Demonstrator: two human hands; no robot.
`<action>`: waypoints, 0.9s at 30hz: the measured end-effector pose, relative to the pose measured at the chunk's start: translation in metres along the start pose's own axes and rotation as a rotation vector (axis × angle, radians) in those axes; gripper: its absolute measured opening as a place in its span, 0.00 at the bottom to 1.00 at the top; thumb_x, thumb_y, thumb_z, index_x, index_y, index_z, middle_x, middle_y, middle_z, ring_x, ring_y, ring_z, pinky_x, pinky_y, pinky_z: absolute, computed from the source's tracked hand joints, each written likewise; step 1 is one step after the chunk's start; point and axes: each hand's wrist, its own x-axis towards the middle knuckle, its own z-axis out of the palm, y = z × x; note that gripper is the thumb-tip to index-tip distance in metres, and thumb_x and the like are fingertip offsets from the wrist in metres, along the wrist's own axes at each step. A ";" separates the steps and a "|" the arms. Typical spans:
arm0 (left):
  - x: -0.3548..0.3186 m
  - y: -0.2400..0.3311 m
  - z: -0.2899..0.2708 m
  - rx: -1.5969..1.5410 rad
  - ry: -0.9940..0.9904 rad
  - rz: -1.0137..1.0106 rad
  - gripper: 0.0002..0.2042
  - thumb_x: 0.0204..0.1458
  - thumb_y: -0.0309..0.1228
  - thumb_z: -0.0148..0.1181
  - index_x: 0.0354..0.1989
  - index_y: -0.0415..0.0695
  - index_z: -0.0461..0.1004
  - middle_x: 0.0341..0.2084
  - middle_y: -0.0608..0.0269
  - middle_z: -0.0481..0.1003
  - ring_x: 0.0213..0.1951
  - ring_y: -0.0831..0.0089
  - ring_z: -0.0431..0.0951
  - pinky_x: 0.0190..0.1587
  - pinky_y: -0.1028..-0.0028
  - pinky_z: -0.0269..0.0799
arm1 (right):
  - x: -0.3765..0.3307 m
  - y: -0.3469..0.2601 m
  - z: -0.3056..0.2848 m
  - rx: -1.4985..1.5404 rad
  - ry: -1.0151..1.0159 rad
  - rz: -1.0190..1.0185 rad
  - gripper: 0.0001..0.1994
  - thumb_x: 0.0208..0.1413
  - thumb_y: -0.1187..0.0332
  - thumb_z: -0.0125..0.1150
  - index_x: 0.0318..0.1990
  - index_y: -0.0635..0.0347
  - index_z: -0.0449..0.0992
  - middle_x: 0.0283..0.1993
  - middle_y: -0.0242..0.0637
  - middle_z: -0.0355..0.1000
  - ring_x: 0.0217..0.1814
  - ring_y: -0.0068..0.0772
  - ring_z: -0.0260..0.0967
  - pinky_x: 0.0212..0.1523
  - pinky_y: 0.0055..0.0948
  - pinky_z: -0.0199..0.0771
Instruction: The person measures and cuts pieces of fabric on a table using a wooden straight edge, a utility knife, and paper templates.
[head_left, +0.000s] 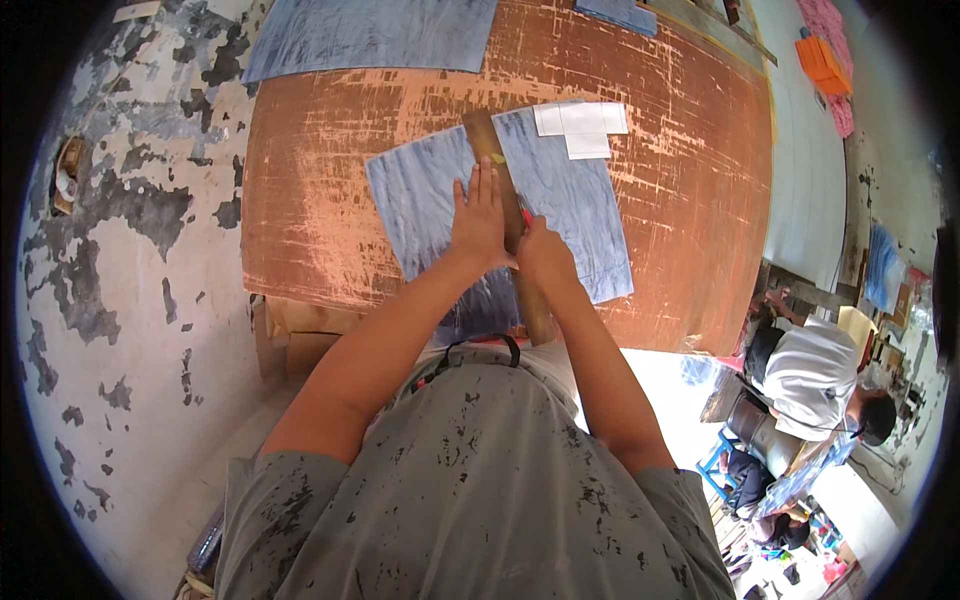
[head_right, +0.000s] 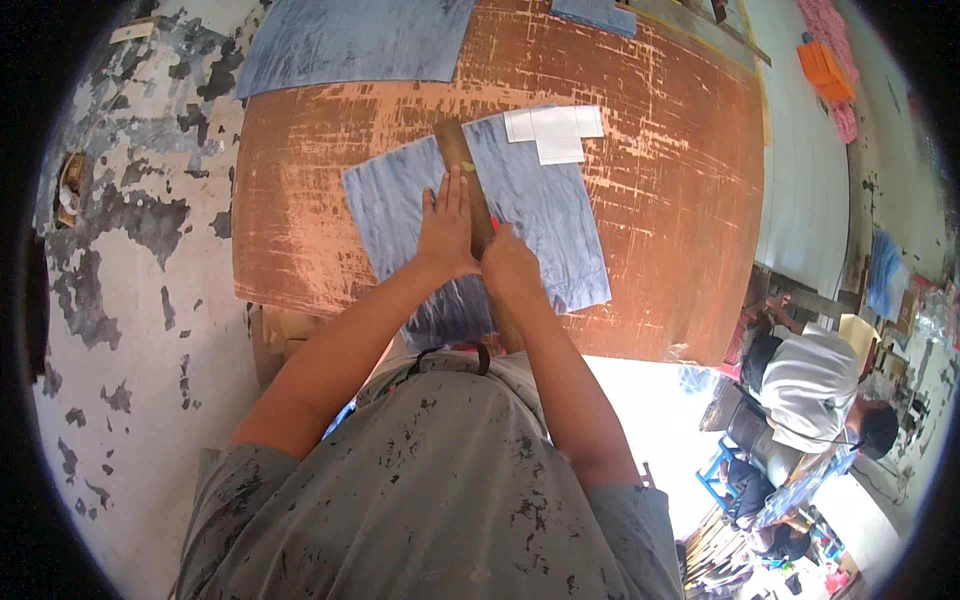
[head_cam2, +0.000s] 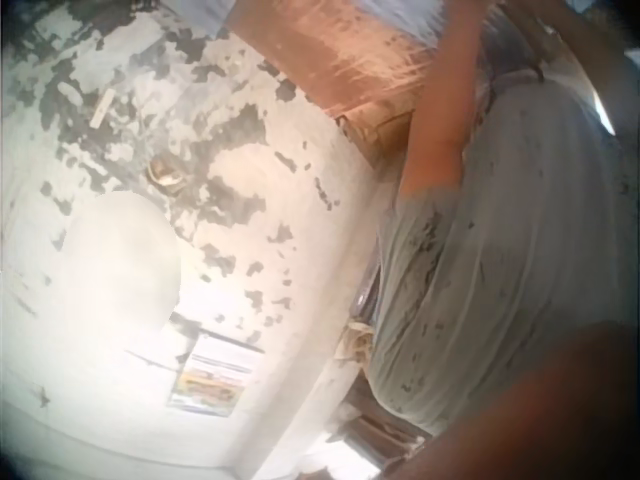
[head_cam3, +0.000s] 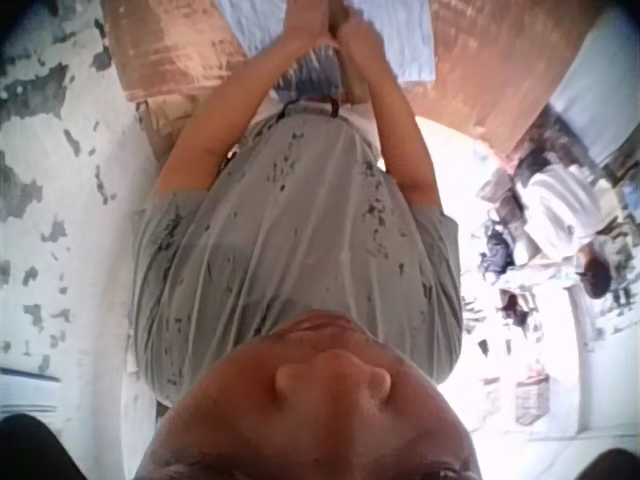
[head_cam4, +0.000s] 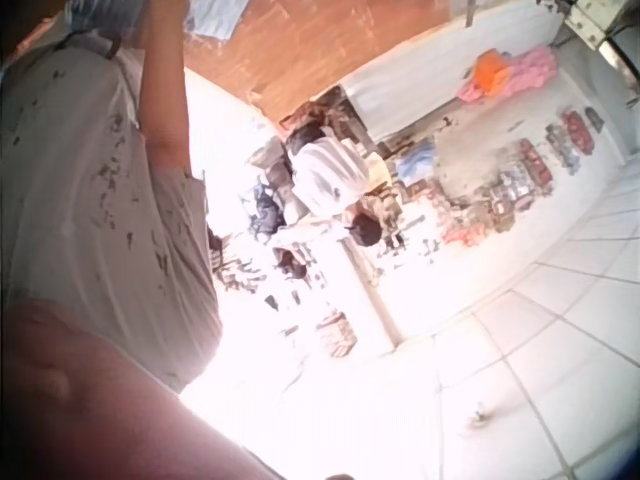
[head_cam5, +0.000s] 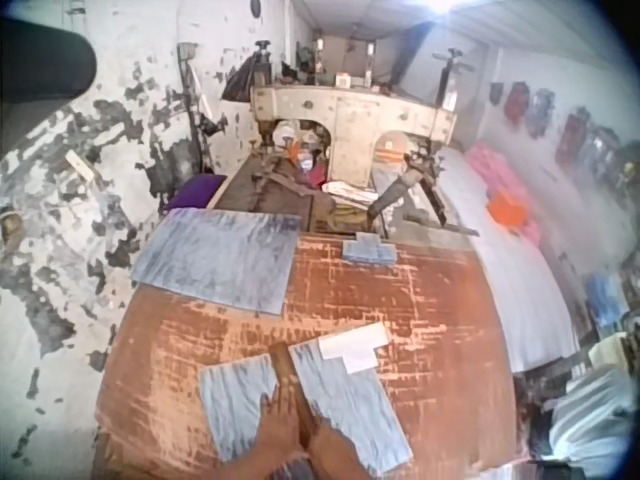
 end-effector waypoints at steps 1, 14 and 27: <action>-0.001 0.000 0.000 -0.024 0.021 -0.009 0.82 0.25 0.70 0.81 0.80 0.24 0.39 0.82 0.33 0.34 0.83 0.45 0.36 0.80 0.40 0.36 | -0.009 0.004 0.001 0.033 -0.021 0.004 0.17 0.69 0.65 0.51 0.55 0.71 0.68 0.46 0.69 0.79 0.52 0.72 0.79 0.52 0.62 0.79; 0.002 0.002 -0.010 0.048 -0.069 -0.021 0.84 0.26 0.74 0.78 0.80 0.26 0.35 0.82 0.35 0.31 0.84 0.46 0.32 0.79 0.35 0.34 | -0.109 0.070 0.029 -0.018 -0.142 0.081 0.16 0.69 0.66 0.53 0.55 0.69 0.67 0.44 0.68 0.79 0.51 0.71 0.79 0.51 0.64 0.76; 0.002 0.003 -0.009 0.077 -0.082 -0.022 0.85 0.25 0.78 0.75 0.81 0.26 0.34 0.83 0.36 0.30 0.84 0.47 0.30 0.78 0.32 0.34 | -0.172 0.105 0.040 0.047 -0.092 0.177 0.14 0.73 0.64 0.45 0.55 0.65 0.67 0.38 0.70 0.79 0.43 0.75 0.79 0.45 0.68 0.76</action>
